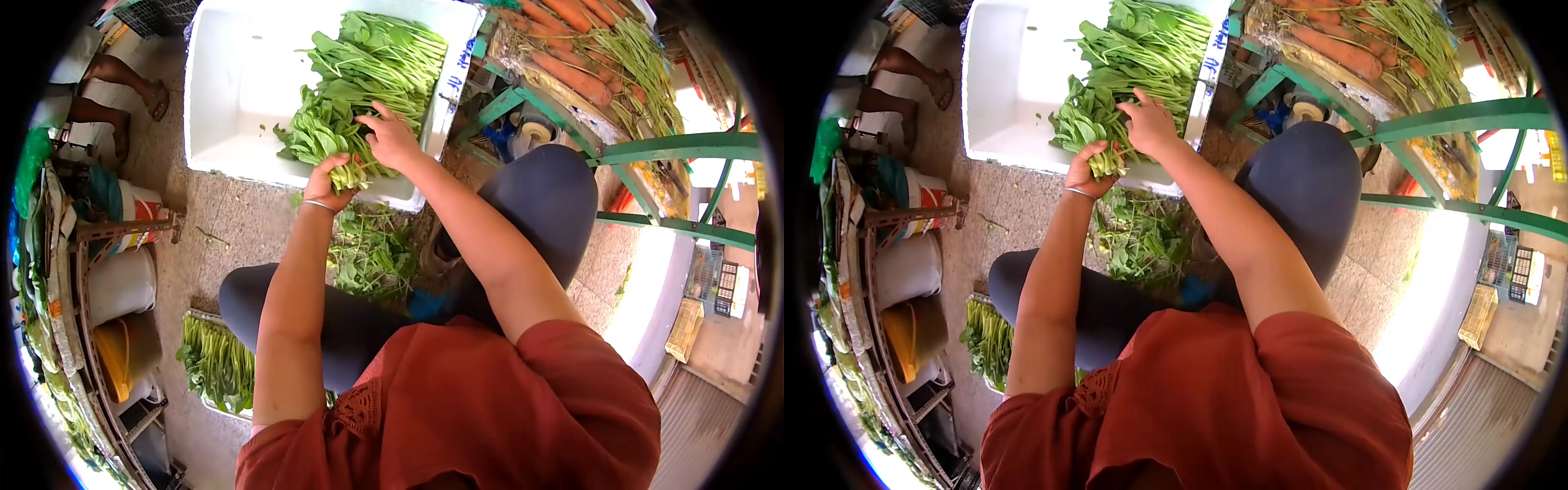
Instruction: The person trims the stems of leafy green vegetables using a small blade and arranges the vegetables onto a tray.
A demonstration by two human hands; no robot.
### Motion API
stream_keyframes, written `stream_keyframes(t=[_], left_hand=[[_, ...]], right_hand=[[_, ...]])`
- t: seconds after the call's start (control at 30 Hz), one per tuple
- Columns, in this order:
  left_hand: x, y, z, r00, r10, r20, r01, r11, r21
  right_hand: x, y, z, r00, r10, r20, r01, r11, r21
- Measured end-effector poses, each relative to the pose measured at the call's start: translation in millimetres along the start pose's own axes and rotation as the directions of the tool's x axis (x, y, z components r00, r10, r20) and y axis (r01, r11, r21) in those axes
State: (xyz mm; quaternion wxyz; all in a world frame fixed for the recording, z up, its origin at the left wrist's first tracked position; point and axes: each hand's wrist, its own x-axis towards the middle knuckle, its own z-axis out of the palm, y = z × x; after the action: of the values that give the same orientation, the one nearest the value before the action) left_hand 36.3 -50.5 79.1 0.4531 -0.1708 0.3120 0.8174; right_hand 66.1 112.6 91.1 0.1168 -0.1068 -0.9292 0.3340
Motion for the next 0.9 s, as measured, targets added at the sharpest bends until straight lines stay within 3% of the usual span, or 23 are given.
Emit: stream_keyframes(t=[0.03,0.1,0.17,0.3,0.4,0.53,0.7,0.83,0.9], left_hand=[[-1.8,0.0,-1.4,1.0,-0.003,-0.004,0.003,1.0,0.005],[-4.6,1.5,-2.1,0.998,-0.007,-0.056,0.009,0.999,0.038],[-5.9,1.9,-1.1,0.998,0.001,-0.067,0.001,1.0,0.027],[-5.2,2.6,-1.5,0.998,-0.011,-0.069,0.01,1.0,-0.011],[-4.4,1.8,-2.4,0.998,-0.007,-0.065,0.007,1.0,-0.009],[-4.4,1.7,-4.4,0.998,0.0,-0.067,-0.001,1.0,-0.022],[-2.5,2.6,-7.6,0.999,0.008,-0.053,-0.008,1.0,-0.004],[0.3,2.4,-7.5,0.997,0.009,-0.077,-0.006,0.999,0.033],[1.3,2.6,-8.7,0.997,0.002,-0.071,0.0,1.0,0.031]], right_hand=[[0.7,3.1,1.3,0.998,-0.009,0.055,0.013,0.996,-0.083],[2.9,3.1,-4.7,0.998,0.006,0.064,-0.004,0.999,-0.039],[3.8,-7.4,-21.4,0.948,0.159,0.277,-0.151,0.987,-0.052],[0.6,10.0,-10.5,0.943,0.13,0.305,-0.147,0.989,0.034],[-3.0,4.0,-20.0,0.931,0.115,0.347,-0.117,0.993,-0.013],[4.3,-13.3,-47.5,0.947,0.22,0.236,-0.2,0.974,-0.109],[8.7,-9.3,-49.3,0.958,0.28,0.059,-0.273,0.957,-0.095],[0.2,2.4,-22.5,0.791,0.485,0.372,-0.469,0.872,-0.139],[-6.7,4.1,-9.8,0.81,0.433,0.396,-0.348,0.898,-0.269]])
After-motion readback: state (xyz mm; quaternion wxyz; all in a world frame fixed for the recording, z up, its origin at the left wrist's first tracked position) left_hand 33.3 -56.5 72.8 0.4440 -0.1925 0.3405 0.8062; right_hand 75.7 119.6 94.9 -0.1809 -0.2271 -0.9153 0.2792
